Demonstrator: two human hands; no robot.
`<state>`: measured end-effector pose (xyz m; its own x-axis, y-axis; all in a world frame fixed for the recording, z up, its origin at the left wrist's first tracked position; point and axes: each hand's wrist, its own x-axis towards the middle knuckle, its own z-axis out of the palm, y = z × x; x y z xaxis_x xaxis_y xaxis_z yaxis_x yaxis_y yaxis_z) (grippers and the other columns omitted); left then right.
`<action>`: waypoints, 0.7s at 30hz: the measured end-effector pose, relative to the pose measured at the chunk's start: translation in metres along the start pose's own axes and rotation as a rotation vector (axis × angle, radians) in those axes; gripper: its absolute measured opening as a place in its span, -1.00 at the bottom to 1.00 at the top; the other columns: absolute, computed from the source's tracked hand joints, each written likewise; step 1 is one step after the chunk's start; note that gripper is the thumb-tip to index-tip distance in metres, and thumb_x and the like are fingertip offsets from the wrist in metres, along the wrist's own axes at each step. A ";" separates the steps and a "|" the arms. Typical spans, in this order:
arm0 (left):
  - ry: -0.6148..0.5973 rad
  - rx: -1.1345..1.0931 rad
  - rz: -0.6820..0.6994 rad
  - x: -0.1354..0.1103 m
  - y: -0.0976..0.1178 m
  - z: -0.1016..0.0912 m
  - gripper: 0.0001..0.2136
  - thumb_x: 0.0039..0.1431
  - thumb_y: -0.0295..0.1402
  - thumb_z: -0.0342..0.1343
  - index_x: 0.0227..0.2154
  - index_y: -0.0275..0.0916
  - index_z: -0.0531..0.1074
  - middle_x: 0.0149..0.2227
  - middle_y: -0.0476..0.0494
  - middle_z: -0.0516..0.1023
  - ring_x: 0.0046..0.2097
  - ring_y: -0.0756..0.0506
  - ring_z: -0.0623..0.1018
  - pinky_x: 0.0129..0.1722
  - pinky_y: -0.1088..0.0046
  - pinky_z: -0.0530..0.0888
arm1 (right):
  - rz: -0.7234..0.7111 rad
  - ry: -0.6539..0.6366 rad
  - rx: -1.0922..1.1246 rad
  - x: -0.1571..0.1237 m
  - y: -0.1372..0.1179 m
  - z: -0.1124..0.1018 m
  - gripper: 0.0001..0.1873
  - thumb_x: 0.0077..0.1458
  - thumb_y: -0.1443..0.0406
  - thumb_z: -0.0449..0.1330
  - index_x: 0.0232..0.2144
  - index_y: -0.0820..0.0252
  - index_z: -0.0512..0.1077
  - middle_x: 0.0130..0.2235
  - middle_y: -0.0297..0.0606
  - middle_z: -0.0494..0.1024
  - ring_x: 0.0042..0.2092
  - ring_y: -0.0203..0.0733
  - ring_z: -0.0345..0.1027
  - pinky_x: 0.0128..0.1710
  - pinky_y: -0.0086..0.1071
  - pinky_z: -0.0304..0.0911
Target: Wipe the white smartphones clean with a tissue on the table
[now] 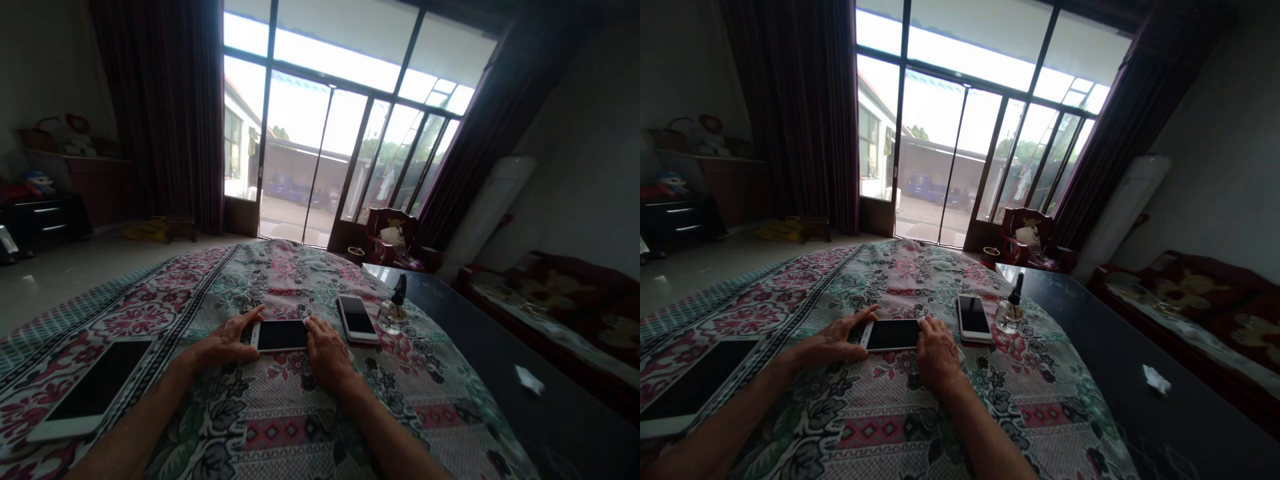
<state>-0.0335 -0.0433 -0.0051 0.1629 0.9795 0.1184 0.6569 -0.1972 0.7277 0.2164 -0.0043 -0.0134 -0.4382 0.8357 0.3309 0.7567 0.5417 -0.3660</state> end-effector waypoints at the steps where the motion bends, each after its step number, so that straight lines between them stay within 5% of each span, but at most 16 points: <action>1: -0.002 0.003 0.002 0.000 0.000 0.000 -0.17 -0.14 -0.35 0.20 0.28 -0.24 0.09 0.11 -0.11 0.43 0.10 -0.20 0.40 0.11 0.40 0.27 | 0.010 0.023 0.006 0.001 0.004 0.000 -0.56 0.20 0.40 -0.05 0.08 0.28 0.39 0.19 -0.06 0.35 0.23 -0.04 0.17 0.22 -0.14 0.07; 7: 0.032 0.146 -0.004 0.000 0.003 0.006 -0.12 -0.22 -0.30 0.26 0.27 -0.23 0.12 0.11 -0.17 0.41 0.11 -0.27 0.39 0.09 0.36 0.31 | 0.017 0.214 0.157 0.009 0.005 0.017 -0.51 0.08 0.52 -0.07 0.00 0.29 0.45 0.09 -0.06 0.46 0.14 -0.10 0.30 0.17 -0.22 0.18; 11: 0.009 0.346 -0.052 -0.003 0.026 0.015 -0.01 -0.27 -0.11 0.32 0.29 -0.12 0.06 0.22 -0.26 0.30 0.25 -0.39 0.23 0.19 0.17 0.21 | 0.009 0.290 0.236 0.010 0.011 0.020 -0.52 0.10 0.50 -0.08 -0.01 0.26 0.45 0.06 -0.08 0.48 0.12 -0.12 0.32 0.17 -0.22 0.19; 14: -0.047 0.380 -0.077 -0.004 0.045 0.017 0.06 -0.30 -0.02 0.33 0.31 -0.20 0.01 0.15 -0.35 0.39 0.14 -0.41 0.38 0.09 0.18 0.30 | 0.029 0.320 0.243 0.011 0.014 0.020 -0.55 0.13 0.47 -0.09 -0.01 0.33 0.44 0.07 0.00 0.46 0.14 -0.09 0.30 0.18 -0.19 0.18; 17: -0.066 0.313 -0.111 -0.001 0.054 0.018 -0.12 -0.06 0.02 0.16 0.29 -0.32 0.05 -0.11 -0.32 0.56 -0.07 -0.32 0.53 -0.13 0.27 0.39 | 0.052 0.351 0.246 0.012 0.014 0.020 -0.57 0.14 0.46 -0.09 -0.02 0.38 0.43 0.02 0.03 0.48 0.10 -0.07 0.33 0.15 -0.16 0.20; 21: 0.014 0.293 -0.167 0.007 0.052 0.028 -0.55 0.11 -0.27 -0.06 0.04 -0.35 0.36 -0.44 -0.16 0.55 -0.35 -0.20 0.54 -0.33 0.36 0.33 | 0.067 0.341 0.245 0.012 0.008 0.016 -0.56 0.09 0.49 -0.09 -0.04 0.35 0.43 -0.07 -0.01 0.52 0.00 -0.08 0.40 0.07 -0.18 0.27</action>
<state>0.0229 -0.0478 0.0149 0.0261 0.9994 0.0245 0.8577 -0.0350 0.5130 0.2094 0.0113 -0.0261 -0.1758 0.8143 0.5531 0.6220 0.5274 -0.5787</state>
